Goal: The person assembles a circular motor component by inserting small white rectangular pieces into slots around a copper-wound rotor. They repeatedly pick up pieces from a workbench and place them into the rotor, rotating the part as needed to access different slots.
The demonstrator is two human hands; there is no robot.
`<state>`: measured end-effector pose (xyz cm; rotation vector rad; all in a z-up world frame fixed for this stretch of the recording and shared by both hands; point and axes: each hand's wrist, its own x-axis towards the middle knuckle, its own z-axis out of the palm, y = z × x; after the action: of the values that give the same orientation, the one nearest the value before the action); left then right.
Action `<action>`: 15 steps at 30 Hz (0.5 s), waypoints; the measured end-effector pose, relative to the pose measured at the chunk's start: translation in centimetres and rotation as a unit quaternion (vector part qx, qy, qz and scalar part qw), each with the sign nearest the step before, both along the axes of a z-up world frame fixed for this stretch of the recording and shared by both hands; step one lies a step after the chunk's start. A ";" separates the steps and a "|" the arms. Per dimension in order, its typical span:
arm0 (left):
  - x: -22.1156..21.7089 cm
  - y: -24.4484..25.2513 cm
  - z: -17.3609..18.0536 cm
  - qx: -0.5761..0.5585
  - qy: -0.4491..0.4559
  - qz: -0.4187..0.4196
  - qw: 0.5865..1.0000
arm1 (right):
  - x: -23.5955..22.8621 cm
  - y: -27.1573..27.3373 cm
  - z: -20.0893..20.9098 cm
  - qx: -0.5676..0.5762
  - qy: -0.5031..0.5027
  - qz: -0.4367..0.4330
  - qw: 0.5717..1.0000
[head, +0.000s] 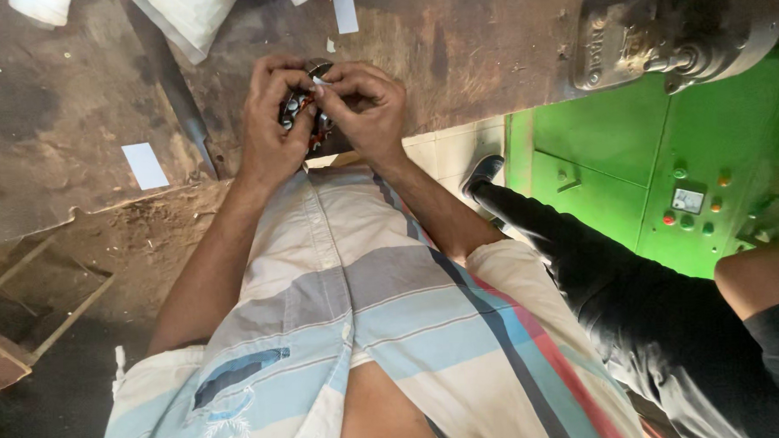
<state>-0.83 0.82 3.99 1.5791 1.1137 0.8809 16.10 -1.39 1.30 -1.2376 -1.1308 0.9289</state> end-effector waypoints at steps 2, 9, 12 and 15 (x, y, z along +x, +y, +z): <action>-0.1 -0.1 -0.1 0.003 0.001 -0.001 1.000 | 0.0 0.1 -0.1 -0.014 0.010 0.010 1.000; 0.6 -0.8 -1.8 0.013 -0.029 0.056 0.998 | 0.9 1.3 0.3 -0.093 0.047 0.070 0.992; 0.6 -0.9 -2.7 -0.013 -0.064 0.051 0.997 | 0.8 1.6 0.1 -0.075 0.059 0.089 0.991; 0.5 -0.9 -3.4 0.020 -0.050 0.043 0.998 | 0.6 1.9 -0.2 -0.104 0.135 0.071 0.983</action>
<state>-0.33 -0.12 0.63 1.5108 1.1052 1.0337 16.72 0.53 1.13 -1.1634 -0.9319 1.3078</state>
